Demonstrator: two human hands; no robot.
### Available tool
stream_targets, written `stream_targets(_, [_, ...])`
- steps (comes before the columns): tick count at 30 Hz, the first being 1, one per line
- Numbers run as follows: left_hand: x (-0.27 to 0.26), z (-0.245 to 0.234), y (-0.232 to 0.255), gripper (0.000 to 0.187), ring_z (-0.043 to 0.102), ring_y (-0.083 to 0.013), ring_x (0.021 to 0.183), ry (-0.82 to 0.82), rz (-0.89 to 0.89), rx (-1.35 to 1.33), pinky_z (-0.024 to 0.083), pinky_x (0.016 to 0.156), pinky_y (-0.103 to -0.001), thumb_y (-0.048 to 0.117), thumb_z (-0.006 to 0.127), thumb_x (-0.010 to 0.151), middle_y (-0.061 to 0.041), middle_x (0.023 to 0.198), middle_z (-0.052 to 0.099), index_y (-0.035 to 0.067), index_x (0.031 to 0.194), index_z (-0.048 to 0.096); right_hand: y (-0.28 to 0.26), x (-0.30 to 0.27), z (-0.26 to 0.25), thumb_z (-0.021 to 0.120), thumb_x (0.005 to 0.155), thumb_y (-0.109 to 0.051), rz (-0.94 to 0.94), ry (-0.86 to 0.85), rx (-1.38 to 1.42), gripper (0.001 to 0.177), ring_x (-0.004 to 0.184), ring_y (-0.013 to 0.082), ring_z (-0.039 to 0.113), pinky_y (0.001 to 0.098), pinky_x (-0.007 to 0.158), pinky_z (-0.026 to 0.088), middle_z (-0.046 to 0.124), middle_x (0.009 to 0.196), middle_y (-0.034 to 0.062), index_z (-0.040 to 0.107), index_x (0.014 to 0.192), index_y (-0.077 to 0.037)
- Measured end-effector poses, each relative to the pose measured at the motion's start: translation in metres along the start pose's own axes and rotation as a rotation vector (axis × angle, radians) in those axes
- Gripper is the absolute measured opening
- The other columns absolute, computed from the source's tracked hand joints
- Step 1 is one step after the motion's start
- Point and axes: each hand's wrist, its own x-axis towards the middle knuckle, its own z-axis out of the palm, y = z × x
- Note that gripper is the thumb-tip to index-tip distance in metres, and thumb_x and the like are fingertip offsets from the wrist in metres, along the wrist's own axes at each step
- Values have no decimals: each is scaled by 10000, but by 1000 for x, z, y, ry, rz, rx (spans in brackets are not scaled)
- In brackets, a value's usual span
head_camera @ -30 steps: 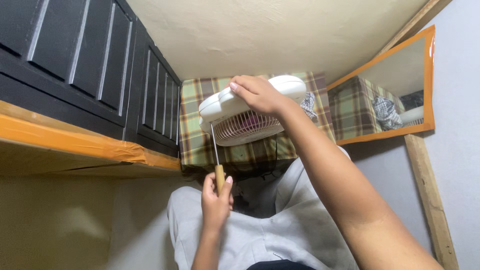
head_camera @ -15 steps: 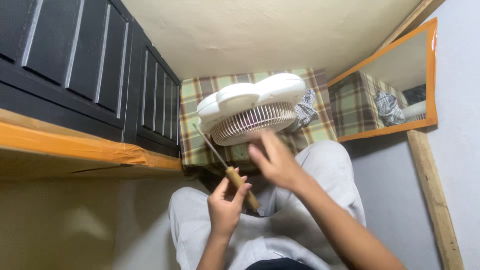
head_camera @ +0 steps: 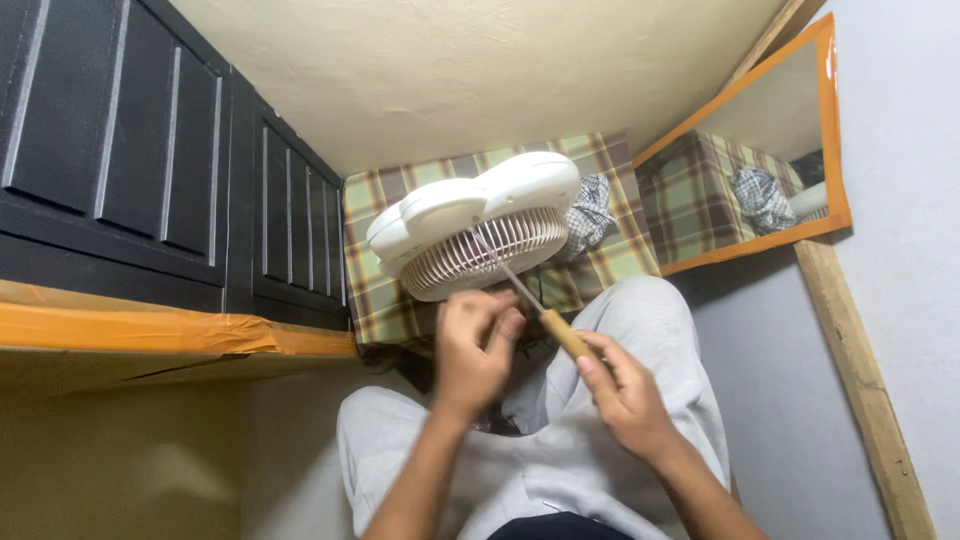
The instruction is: The person uses a screwdriver to loosen and remove screws from the back casing of a small white electric fan. They hold the fan steady with one hand while turning the screwdriver with the other, then set the screwdriver down and place both hands on the fan.
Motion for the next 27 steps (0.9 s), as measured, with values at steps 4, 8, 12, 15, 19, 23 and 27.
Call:
stream_targets(4, [67, -28, -38, 313, 514, -325, 1198, 193, 90, 338, 422, 1078, -479, 258, 712, 962, -162, 1225, 643, 77, 1216, 686, -3, -6, -15, 576, 979, -230, -114, 118, -157, 343, 664, 90, 575, 252, 609, 481, 663, 757, 33, 671, 1254, -49])
stream_targets(8, [135, -42, -73, 439, 474, -328, 1280, 49, 132, 254, 489, 965, -509, 362, 587, 998, -245, 1377, 515, 43, 1300, 605, -11, 1, -8, 583, 966, -232, -109, 155, -193, 353, 683, 120, 622, 271, 631, 509, 704, 803, 60, 672, 1253, -47])
stream_targets(12, [141, -43, -83, 454, 662, -247, 1143, -116, -52, 281, 561, 928, -496, 523, 441, 1034, -61, 1192, 725, 183, 1228, 670, -22, 14, 3, 585, 969, -225, -131, 159, -221, 344, 691, 131, 637, 277, 637, 512, 708, 807, 76, 672, 1252, -51])
stream_targets(15, [138, -43, -90, 474, 717, -235, 1043, -151, -95, 256, 563, 899, -474, 560, 402, 1015, -26, 1152, 747, 234, 1208, 686, -27, 20, 13, 572, 974, -223, -125, 165, -241, 343, 685, 134, 650, 282, 629, 516, 716, 831, 75, 658, 1263, -61])
stream_targets(19, [133, -42, -97, 512, 713, -222, 1049, -164, -56, 250, 564, 909, -451, 578, 350, 1032, -23, 1145, 756, 231, 1222, 676, -33, 24, 21, 560, 987, -225, -79, 152, -267, 336, 666, 151, 647, 298, 621, 509, 702, 777, 94, 654, 1260, -54])
stream_targets(23, [129, -34, -104, 572, 714, -224, 1053, -54, 100, 325, 559, 920, -459, 625, 299, 1057, -26, 1102, 763, 219, 1169, 686, -34, 24, 29, 534, 991, -238, -40, 100, -281, 367, 645, 158, 656, 309, 612, 517, 700, 751, 82, 610, 1306, -66])
stream_targets(27, [129, -30, -111, 643, 715, -238, 1024, -10, 166, 328, 550, 929, -465, 661, 259, 1053, -47, 1056, 759, 180, 1149, 674, -27, 31, 40, 580, 986, -279, 40, -1, -191, 379, 589, 131, 612, 277, 524, 468, 663, 708, 56, 508, 1298, -75])
